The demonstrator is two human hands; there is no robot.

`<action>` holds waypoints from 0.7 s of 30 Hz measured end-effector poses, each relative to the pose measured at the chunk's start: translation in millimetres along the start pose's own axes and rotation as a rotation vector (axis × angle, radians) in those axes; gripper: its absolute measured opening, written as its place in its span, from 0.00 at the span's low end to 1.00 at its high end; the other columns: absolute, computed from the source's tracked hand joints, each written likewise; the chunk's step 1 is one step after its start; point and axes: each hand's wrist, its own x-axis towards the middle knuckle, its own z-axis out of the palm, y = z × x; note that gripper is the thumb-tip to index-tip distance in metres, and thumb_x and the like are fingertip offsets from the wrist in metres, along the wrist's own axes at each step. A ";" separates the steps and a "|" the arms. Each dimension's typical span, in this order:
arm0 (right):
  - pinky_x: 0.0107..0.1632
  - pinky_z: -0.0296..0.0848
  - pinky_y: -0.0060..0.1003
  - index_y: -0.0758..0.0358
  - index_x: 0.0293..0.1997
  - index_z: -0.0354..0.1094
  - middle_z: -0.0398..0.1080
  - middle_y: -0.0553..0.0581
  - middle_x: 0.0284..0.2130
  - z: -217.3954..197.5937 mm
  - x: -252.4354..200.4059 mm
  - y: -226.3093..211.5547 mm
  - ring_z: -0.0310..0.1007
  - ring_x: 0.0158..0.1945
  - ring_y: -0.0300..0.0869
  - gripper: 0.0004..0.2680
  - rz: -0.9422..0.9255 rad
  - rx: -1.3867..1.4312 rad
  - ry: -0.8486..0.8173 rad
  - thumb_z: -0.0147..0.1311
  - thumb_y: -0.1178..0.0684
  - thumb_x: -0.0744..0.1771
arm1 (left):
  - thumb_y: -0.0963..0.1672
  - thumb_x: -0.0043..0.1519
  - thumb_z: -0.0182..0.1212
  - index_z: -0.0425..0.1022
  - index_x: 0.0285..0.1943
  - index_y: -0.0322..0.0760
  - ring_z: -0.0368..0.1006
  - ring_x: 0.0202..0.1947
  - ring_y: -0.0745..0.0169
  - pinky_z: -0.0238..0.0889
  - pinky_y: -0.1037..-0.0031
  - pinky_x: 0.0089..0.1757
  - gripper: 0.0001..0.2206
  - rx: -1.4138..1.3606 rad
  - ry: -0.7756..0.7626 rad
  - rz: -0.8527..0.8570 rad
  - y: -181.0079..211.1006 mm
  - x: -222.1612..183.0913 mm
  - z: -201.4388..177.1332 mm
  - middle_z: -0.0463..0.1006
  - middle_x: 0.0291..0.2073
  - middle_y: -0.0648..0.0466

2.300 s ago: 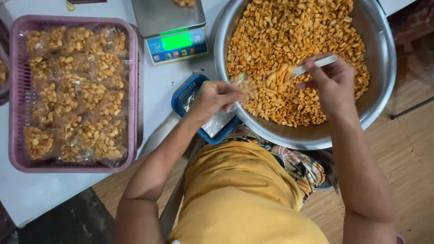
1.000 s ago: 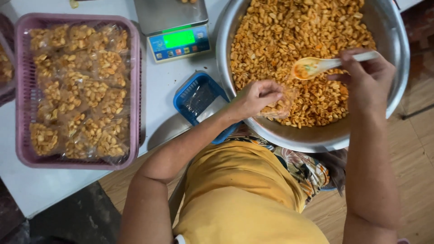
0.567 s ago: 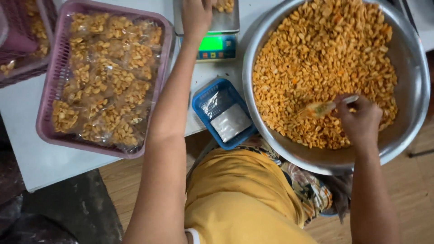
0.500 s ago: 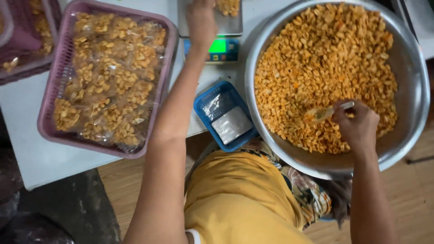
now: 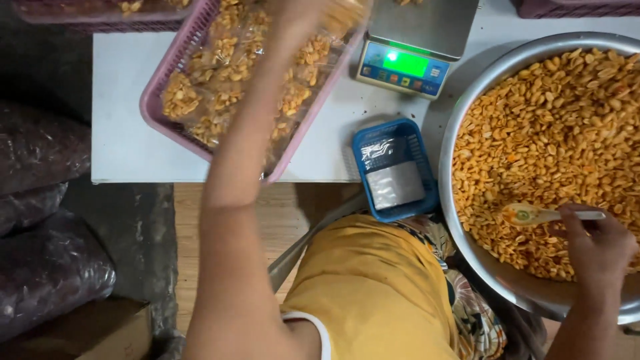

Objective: Manually filling small plastic bags with snacks from a large bowl using a spoon and placing them into a basket.

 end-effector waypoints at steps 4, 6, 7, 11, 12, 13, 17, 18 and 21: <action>0.41 0.81 0.50 0.83 0.54 0.72 0.71 0.76 0.40 -6.9 -17.4 -10.5 0.74 0.38 0.58 0.06 0.000 0.098 0.005 0.57 0.64 0.79 | 0.42 0.58 0.56 0.71 0.51 0.39 0.68 0.48 0.35 0.54 0.42 0.46 0.12 0.308 -0.026 -0.110 -60.5 -33.7 -110.9 0.82 0.39 0.43; 0.40 0.79 0.48 0.80 0.54 0.74 0.72 0.70 0.37 -0.5 -14.7 8.8 0.74 0.37 0.53 0.08 0.016 0.050 0.007 0.60 0.59 0.78 | 0.40 0.59 0.56 0.69 0.54 0.37 0.66 0.52 0.32 0.52 0.39 0.48 0.14 0.403 -0.050 -0.138 -55.1 -49.1 -124.7 0.81 0.43 0.41; 0.38 0.78 0.45 0.77 0.54 0.76 0.72 0.64 0.34 1.8 -15.2 20.0 0.74 0.36 0.48 0.09 0.028 0.005 0.007 0.62 0.55 0.78 | 0.38 0.59 0.55 0.68 0.58 0.36 0.63 0.56 0.30 0.50 0.36 0.51 0.17 0.500 -0.069 -0.168 -51.8 -56.2 -129.2 0.80 0.46 0.39; 0.38 0.66 0.48 0.59 0.52 0.82 0.75 0.62 0.29 -0.9 7.8 29.4 0.76 0.39 0.52 0.13 0.025 -0.333 -0.035 0.58 0.41 0.76 | 0.45 0.63 0.66 0.62 0.67 0.27 0.58 0.63 0.33 0.47 0.36 0.57 0.26 0.636 0.018 -0.034 26.8 -82.7 -85.0 0.75 0.58 0.33; 0.37 0.62 0.47 0.60 0.39 0.71 0.64 0.58 0.23 2.2 16.7 32.2 0.69 0.34 0.49 0.15 0.014 -0.359 -0.006 0.57 0.40 0.77 | 0.47 0.70 0.57 0.56 0.73 0.47 0.63 0.47 0.38 0.55 0.43 0.48 0.23 0.746 -0.006 0.207 55.3 -93.0 -62.0 0.71 0.44 0.41; 0.36 0.58 0.47 0.62 0.26 0.60 0.53 0.54 0.18 4.4 25.6 35.7 0.61 0.28 0.46 0.23 0.004 -0.387 0.023 0.55 0.39 0.77 | 0.50 0.77 0.48 0.51 0.79 0.67 0.68 0.31 0.43 0.62 0.49 0.40 0.22 0.847 -0.019 0.452 84.4 -104.5 -40.4 0.67 0.29 0.48; 0.39 0.70 0.37 0.61 0.44 0.81 0.79 0.52 0.38 28.6 49.8 -0.5 0.78 0.37 0.45 0.06 -0.348 -0.391 0.291 0.56 0.61 0.73 | 0.42 0.56 0.62 0.73 0.45 0.34 0.72 0.39 0.41 0.67 0.56 0.42 0.11 -0.053 -0.301 0.482 157.0 -212.2 13.9 0.74 0.39 0.44; 0.36 0.72 0.37 0.59 0.41 0.81 0.79 0.51 0.39 41.7 51.9 -1.4 0.79 0.37 0.42 0.05 -0.342 -0.438 0.294 0.58 0.59 0.71 | 0.49 0.55 0.67 0.72 0.47 0.36 0.75 0.35 0.38 0.68 0.53 0.35 0.17 0.064 -0.537 0.378 154.2 -227.0 30.6 0.77 0.33 0.43; 0.35 0.72 0.45 0.59 0.37 0.78 0.75 0.57 0.32 73.9 44.0 -20.4 0.77 0.35 0.50 0.04 -0.219 -0.344 0.218 0.57 0.57 0.68 | 0.54 0.54 0.69 0.75 0.44 0.43 0.80 0.33 0.38 0.71 0.52 0.32 0.18 0.147 -0.831 0.192 137.7 -238.9 64.3 0.82 0.28 0.47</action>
